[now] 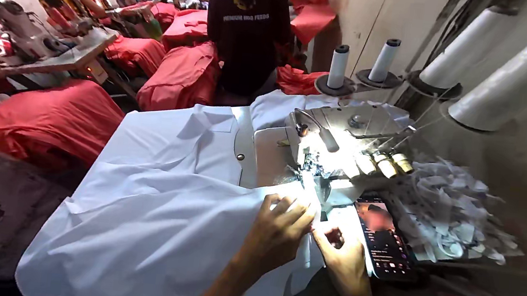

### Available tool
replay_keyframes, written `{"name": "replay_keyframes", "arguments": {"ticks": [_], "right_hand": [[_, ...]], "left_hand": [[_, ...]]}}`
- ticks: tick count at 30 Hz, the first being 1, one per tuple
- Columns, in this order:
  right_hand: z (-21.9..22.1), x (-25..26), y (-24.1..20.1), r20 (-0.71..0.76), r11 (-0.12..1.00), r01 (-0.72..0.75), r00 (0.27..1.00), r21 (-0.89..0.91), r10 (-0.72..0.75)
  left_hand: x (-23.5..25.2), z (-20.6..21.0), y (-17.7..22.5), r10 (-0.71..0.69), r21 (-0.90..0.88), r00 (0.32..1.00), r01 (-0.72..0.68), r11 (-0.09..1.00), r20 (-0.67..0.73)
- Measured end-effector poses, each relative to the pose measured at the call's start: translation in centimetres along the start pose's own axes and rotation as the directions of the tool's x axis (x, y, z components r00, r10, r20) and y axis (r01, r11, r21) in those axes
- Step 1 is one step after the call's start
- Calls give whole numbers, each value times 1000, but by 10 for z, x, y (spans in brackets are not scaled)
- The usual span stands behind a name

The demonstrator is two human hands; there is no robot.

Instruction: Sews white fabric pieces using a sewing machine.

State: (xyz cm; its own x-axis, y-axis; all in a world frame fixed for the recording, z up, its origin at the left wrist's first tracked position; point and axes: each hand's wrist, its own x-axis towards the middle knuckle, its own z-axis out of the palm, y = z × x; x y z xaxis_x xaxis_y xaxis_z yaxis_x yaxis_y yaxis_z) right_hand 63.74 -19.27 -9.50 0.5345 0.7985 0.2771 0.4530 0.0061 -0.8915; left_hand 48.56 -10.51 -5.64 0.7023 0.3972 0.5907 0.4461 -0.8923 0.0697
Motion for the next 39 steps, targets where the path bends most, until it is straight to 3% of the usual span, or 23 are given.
{"name": "replay_keyframes", "arguments": {"ticks": [7,25,32,39], "right_hand": [[-3,2,-2,79,996,-3,997,93,-5],[-6,1,-3,138,996,-5,990,84,-6],[-10,-2,-7,143,995,17,989,102,-31],[-16,-13,-17,105,993,43,993,109,-54]], "left_hand": [[-2,-1,3,-42,-15,999,42,999,9],[1,-2,9,-279,-81,960,280,957,17],[3,0,13,-314,-13,949,314,949,-11],[1,-2,12,-286,-129,958,285,950,12]]}}
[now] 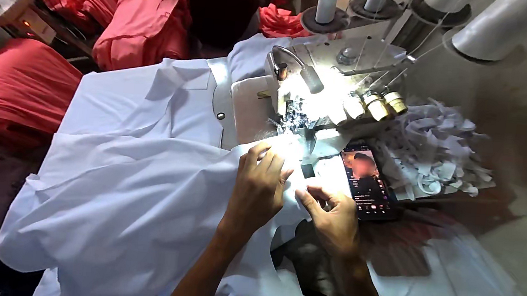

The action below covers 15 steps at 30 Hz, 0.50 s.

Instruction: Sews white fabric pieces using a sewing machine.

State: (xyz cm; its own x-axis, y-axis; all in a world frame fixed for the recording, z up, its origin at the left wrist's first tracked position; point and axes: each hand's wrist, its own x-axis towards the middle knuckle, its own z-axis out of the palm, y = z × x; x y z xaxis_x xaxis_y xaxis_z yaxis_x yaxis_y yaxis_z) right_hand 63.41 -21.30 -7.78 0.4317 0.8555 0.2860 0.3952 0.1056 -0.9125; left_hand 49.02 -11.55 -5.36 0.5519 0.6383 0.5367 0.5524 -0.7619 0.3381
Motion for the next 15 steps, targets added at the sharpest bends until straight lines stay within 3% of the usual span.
{"name": "replay_keyframes", "arguments": {"ticks": [15], "right_hand": [[-2,5,8,-5,999,-44,999,31,45]], "left_hand": [[7,3,-3,55,-62,998,-55,997,-1]]}}
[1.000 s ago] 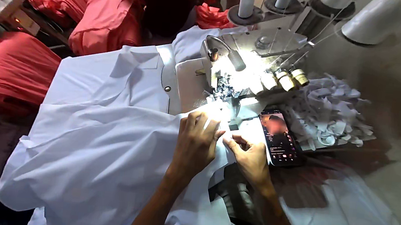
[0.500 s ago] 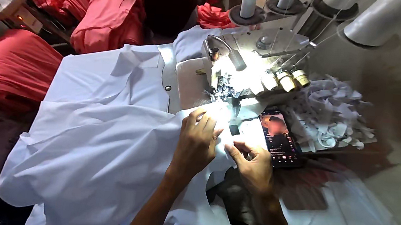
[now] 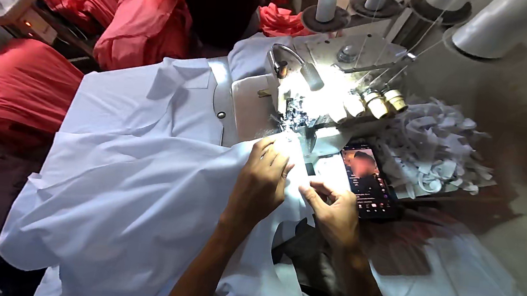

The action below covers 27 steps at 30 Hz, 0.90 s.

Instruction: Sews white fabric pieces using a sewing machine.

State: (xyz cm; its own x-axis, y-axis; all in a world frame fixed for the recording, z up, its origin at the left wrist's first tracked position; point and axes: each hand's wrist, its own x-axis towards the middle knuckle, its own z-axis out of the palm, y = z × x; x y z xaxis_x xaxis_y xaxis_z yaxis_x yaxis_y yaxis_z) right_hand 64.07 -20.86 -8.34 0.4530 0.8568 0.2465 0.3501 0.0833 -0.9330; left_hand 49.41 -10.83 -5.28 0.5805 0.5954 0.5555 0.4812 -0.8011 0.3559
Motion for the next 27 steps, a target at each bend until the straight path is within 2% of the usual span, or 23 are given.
{"name": "replay_keyframes", "arguments": {"ticks": [9,13,16,19,21,23,27], "right_hand": [[-8,-2,5,74,1000,-6,997,10,5],[-21,-4,2,169,999,-30,985,22,25],[-31,-6,6,229,997,-60,972,56,45],[-37,-8,7,267,993,-92,961,68,70],[-38,-10,8,287,994,-97,955,50,79],[-38,-11,10,297,995,-102,950,20,91],[-37,-11,12,282,992,-127,952,11,119]], "left_hand": [[-4,1,0,21,17,1000,-21,1000,19],[-22,-2,14,23,11,996,-22,1000,-86],[-52,1,40,-124,-117,988,113,987,-92],[-80,7,61,-346,-377,932,360,853,107],[-93,14,68,-442,-429,875,482,764,195],[-100,24,72,-495,-433,843,535,726,211],[-101,38,72,-539,-495,820,557,667,195]]}}
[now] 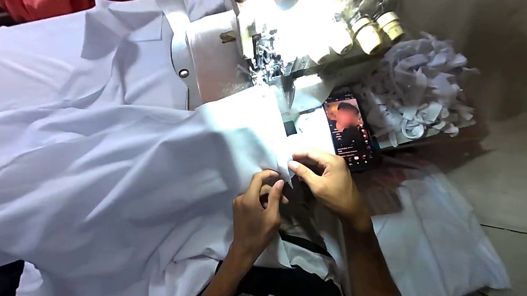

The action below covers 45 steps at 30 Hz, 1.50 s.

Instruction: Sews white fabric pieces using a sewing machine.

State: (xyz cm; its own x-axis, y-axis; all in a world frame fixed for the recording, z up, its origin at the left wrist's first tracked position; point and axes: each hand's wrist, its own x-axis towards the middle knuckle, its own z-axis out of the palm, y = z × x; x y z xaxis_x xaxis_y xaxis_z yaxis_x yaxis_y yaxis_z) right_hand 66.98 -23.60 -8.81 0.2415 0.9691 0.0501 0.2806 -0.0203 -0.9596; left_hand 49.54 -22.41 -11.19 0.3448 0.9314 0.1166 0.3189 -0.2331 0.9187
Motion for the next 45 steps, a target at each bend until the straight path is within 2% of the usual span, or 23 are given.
{"name": "replay_keyframes", "arguments": {"ticks": [5,10,13,17,26,31,33,35,39,45], "right_hand": [[4,0,2,-52,998,0,999,67,3],[11,-1,3,-142,997,-31,989,70,40],[15,-2,2,-177,996,-50,982,71,61],[16,-3,2,-192,994,-62,978,94,79],[15,-1,7,-151,995,-38,987,96,53],[12,-3,8,-127,993,1,992,115,13],[11,-3,8,-121,992,1,993,126,15],[10,-3,8,-103,991,-6,994,134,20],[8,-2,8,-87,994,-19,996,111,29],[6,-5,11,-66,998,14,998,67,-10]], "left_hand": [[8,3,4,-34,-191,999,30,981,-17],[8,-1,8,-14,-252,1000,12,968,-7],[9,-3,11,-9,-227,999,-2,974,-49],[20,-7,15,18,-58,995,-24,998,-96],[41,-10,24,-102,-93,995,103,990,18],[43,-17,33,-95,-334,974,161,929,204],[44,-17,34,-81,-271,978,133,954,193],[45,-14,29,-72,-98,988,86,991,137],[43,-14,27,-61,140,995,50,989,76],[43,-12,21,3,293,1000,-6,956,12]]}}
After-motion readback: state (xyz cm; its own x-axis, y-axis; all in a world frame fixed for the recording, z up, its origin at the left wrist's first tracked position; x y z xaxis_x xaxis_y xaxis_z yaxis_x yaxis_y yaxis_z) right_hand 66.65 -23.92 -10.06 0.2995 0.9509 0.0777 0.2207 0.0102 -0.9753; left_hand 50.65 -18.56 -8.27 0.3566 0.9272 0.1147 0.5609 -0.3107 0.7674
